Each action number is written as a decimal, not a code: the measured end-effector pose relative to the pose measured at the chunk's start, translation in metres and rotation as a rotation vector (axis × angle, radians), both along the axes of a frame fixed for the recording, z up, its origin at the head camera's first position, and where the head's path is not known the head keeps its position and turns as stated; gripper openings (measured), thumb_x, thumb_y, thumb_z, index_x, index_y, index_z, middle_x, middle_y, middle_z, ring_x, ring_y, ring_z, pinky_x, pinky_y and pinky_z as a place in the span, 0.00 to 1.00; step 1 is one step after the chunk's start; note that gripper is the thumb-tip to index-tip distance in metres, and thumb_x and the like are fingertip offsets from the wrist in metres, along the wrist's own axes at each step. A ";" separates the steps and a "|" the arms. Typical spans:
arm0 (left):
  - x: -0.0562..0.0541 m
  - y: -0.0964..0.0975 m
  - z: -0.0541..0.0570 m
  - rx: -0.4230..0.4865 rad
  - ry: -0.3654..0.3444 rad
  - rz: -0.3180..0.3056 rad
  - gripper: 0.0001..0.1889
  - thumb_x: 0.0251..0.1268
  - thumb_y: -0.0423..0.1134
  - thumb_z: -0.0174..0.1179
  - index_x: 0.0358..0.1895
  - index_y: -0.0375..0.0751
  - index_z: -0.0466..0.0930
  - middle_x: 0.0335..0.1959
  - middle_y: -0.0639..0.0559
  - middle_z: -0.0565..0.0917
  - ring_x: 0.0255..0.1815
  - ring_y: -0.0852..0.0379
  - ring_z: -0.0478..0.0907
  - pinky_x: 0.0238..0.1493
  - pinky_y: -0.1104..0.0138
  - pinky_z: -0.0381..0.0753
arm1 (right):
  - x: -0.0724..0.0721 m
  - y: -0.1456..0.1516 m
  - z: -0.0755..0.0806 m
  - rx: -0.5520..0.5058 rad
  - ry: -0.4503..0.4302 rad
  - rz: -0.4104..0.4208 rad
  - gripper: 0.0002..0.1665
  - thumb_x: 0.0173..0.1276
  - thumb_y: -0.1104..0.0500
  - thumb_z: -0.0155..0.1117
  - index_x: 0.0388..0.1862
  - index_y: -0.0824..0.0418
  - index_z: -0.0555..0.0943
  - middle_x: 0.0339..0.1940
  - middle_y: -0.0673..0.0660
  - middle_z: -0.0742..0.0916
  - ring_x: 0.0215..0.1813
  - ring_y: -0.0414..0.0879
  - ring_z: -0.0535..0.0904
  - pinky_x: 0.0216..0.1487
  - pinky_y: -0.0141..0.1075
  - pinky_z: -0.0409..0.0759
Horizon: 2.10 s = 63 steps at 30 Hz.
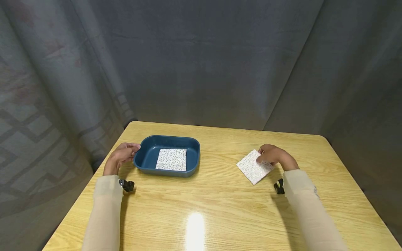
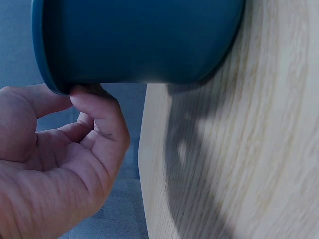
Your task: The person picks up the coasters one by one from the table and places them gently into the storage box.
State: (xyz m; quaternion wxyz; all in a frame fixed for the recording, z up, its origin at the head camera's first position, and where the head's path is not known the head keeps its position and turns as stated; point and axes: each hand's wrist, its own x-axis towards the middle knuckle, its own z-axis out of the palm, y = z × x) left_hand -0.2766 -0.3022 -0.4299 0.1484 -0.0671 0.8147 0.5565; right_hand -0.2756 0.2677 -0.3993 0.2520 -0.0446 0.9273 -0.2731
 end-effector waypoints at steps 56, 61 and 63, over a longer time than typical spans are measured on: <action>0.000 0.000 0.000 -0.015 0.017 -0.006 0.20 0.81 0.37 0.45 0.62 0.22 0.68 0.27 0.55 0.72 0.27 0.63 0.72 0.33 0.68 0.76 | -0.016 0.000 -0.018 -0.810 -0.120 -0.139 0.25 0.78 0.62 0.48 0.68 0.71 0.57 0.46 0.50 0.75 0.44 0.38 0.76 0.47 0.34 0.82; 0.000 0.000 0.001 -0.023 0.018 -0.009 0.21 0.81 0.38 0.45 0.63 0.21 0.68 0.27 0.55 0.73 0.27 0.64 0.73 0.33 0.69 0.76 | -0.019 -0.007 -0.014 -0.877 -0.120 -0.142 0.11 0.78 0.65 0.47 0.56 0.63 0.65 0.42 0.49 0.77 0.44 0.39 0.78 0.46 0.36 0.83; 0.000 0.000 0.001 -0.018 0.018 -0.011 0.20 0.81 0.38 0.45 0.62 0.21 0.68 0.27 0.55 0.72 0.27 0.64 0.72 0.33 0.68 0.76 | -0.020 -0.010 -0.012 -0.886 -0.119 -0.147 0.10 0.78 0.65 0.47 0.55 0.62 0.66 0.42 0.49 0.77 0.43 0.39 0.78 0.46 0.35 0.82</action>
